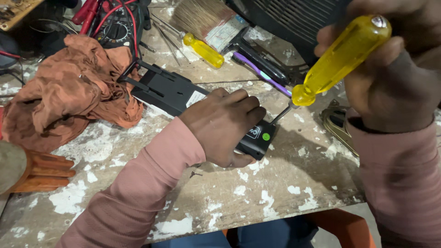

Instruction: The person uses a yellow-handled screwdriver to remove screws from a black e-bike battery pack on a cluttered workbench. They hold the battery steady with one hand while turning the screwdriver with the other, repositioning the battery and the mounting bracket to reach screws on different sides.

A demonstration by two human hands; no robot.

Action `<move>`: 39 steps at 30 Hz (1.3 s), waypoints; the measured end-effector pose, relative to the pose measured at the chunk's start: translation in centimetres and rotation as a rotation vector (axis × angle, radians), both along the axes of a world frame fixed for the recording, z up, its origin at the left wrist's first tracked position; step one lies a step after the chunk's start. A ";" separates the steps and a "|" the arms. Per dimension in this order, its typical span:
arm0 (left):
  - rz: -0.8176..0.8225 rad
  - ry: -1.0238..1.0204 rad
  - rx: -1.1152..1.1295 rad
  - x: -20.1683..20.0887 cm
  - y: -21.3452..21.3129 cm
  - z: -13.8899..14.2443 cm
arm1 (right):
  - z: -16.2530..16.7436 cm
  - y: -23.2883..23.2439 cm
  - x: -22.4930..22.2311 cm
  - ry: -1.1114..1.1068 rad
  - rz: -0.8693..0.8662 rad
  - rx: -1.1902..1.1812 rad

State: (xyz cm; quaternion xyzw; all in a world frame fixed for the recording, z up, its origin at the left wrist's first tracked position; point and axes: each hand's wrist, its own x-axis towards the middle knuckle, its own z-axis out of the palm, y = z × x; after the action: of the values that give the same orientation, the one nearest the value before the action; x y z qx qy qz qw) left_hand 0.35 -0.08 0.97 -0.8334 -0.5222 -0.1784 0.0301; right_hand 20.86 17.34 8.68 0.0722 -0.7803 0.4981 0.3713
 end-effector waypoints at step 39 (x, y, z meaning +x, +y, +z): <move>0.008 -0.031 -0.039 0.0 0.0 -0.2 | -1.3 -1.4 -0.6 0.060 -0.056 0.039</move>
State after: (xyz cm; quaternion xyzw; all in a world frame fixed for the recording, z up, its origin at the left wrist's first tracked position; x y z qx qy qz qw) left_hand 0.31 -0.04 0.79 -0.8289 -0.5292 -0.1811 0.0066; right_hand 20.24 15.90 7.36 0.0723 -0.7799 0.4699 0.4070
